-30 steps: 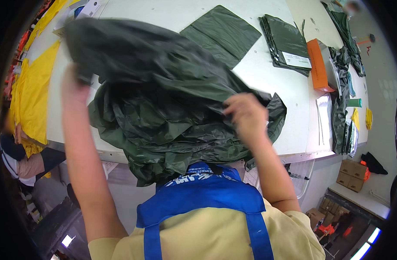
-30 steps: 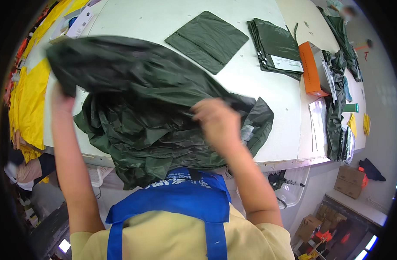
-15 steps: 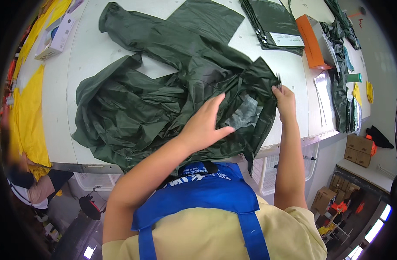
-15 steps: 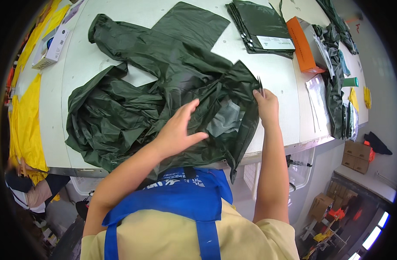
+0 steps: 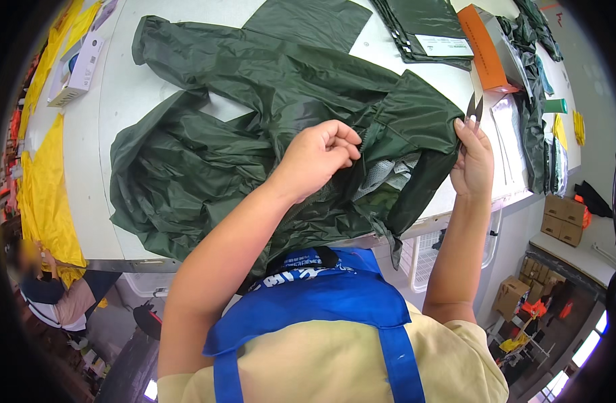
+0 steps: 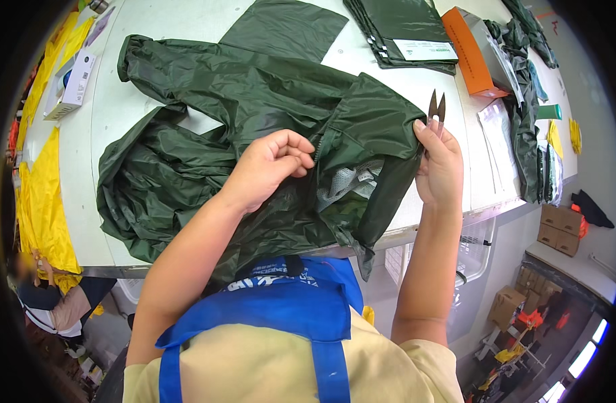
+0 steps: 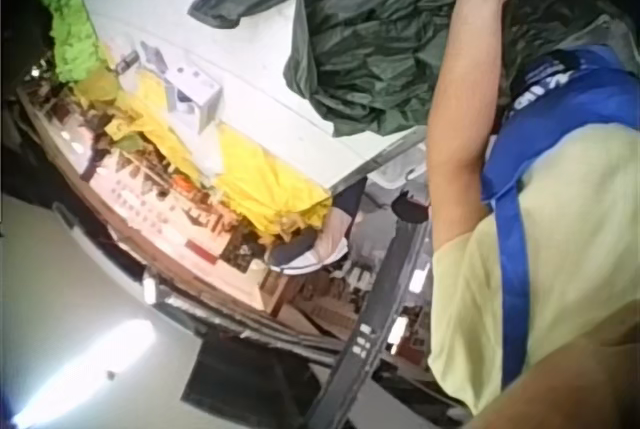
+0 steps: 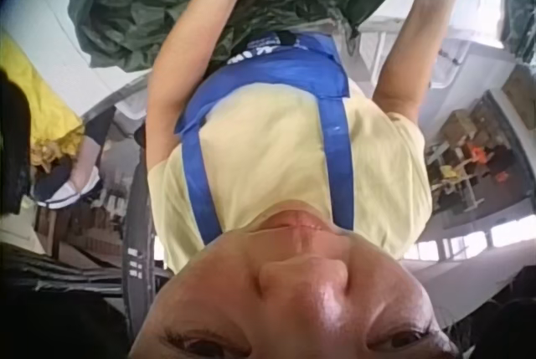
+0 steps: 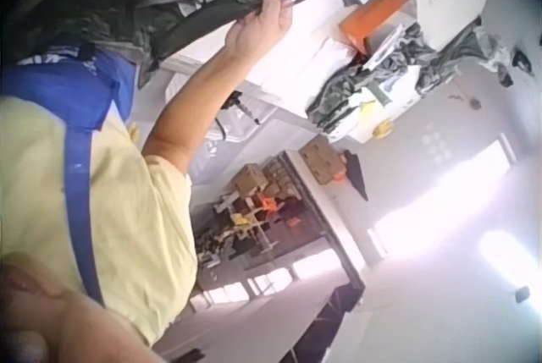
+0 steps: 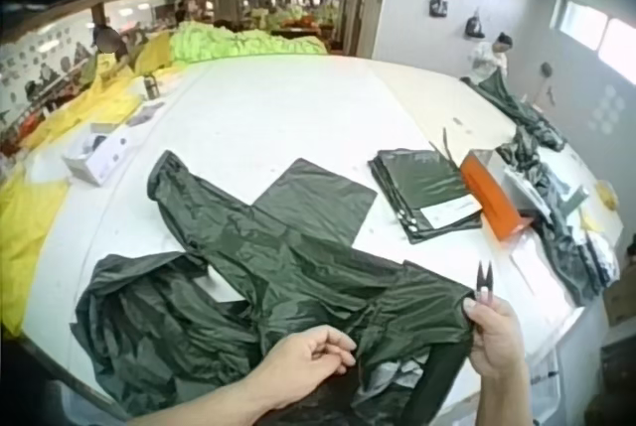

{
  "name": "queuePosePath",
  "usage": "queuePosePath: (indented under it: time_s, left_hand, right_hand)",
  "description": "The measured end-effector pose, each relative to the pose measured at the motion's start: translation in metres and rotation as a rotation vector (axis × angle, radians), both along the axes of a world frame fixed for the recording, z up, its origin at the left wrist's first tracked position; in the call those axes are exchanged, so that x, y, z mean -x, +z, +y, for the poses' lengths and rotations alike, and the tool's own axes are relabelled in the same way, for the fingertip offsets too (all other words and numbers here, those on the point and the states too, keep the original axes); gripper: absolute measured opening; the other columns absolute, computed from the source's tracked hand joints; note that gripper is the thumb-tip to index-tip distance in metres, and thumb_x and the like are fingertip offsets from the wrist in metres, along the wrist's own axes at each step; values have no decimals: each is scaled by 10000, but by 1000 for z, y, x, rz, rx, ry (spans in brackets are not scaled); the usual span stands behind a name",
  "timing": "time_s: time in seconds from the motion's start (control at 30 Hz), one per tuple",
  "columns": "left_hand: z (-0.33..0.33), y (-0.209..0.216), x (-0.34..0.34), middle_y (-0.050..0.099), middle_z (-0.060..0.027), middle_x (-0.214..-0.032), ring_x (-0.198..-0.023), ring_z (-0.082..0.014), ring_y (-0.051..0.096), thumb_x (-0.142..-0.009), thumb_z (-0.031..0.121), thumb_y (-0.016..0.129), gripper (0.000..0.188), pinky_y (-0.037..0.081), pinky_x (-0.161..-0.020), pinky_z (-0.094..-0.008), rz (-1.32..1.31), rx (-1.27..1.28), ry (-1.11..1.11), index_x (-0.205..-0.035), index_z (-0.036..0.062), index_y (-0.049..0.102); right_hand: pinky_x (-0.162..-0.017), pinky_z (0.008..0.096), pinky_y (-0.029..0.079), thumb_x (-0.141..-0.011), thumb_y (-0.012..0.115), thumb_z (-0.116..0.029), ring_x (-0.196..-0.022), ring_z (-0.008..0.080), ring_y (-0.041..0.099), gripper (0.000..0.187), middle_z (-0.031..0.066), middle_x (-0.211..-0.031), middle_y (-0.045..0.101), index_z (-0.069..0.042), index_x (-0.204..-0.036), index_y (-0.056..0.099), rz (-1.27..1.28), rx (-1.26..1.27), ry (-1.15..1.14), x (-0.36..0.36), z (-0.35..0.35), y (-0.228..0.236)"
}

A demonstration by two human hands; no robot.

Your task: The person folds a green jacket on a white table, smoothing the fabric and aligning edges. They use scissors to trim loose threads and then fold the jacket into a compact rectangle.

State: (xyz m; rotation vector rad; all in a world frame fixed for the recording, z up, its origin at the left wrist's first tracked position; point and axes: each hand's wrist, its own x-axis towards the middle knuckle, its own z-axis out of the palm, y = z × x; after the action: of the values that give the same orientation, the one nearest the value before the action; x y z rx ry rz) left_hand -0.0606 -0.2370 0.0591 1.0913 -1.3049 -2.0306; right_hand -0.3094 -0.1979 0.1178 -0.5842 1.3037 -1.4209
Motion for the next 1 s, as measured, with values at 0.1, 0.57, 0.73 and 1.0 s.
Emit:
queuePosePath:
  time_s: [0.1, 0.57, 0.73, 1.0]
  left_hand:
    - [7, 0, 10, 576, -37, -972, -798, -110, 527, -803, 119, 705, 382, 466, -764, -249, -205, 306, 51, -1122, 3, 529]
    - [18, 28, -8, 549, -102, -803, -611, -248, 546, -522, -149, 694, 346, 458, -506, -324, -77, 1515, 331, -775, 28, 538]
    - [27, 28, -7, 540, -97, -835, -606, -249, 549, -538, -123, 697, 348, 461, -499, -323, -18, 1541, 247, -808, 37, 546]
    - [77, 11, 7, 567, -85, -842, -667, -227, 569, -668, 39, 675, 152, 467, -507, -295, 45, 1391, -71, -782, 31, 575]
  right_hand:
    - [-414, 165, 260, -921, 570, -95, -460, 0, 346, 87, -32, -704, 591, -44, -860, 606, -4, -1, 14, -6, 1, 1]
    - [-796, 280, 459, -876, 449, 73, -870, 163, 542, 147, 143, -1046, 539, -28, -785, 504, 239, 521, 47, 7, 29, -27]
    - [-765, 300, 510, -894, 510, 39, -851, 183, 565, 142, 135, -1042, 518, -43, -785, 471, 70, 601, 24, 8, 32, -37]
    - [-700, 318, 539, -904, 491, 29, -780, 186, 565, 191, 118, -1007, 482, -59, -753, 416, -126, 637, -55, 1, 42, -39]
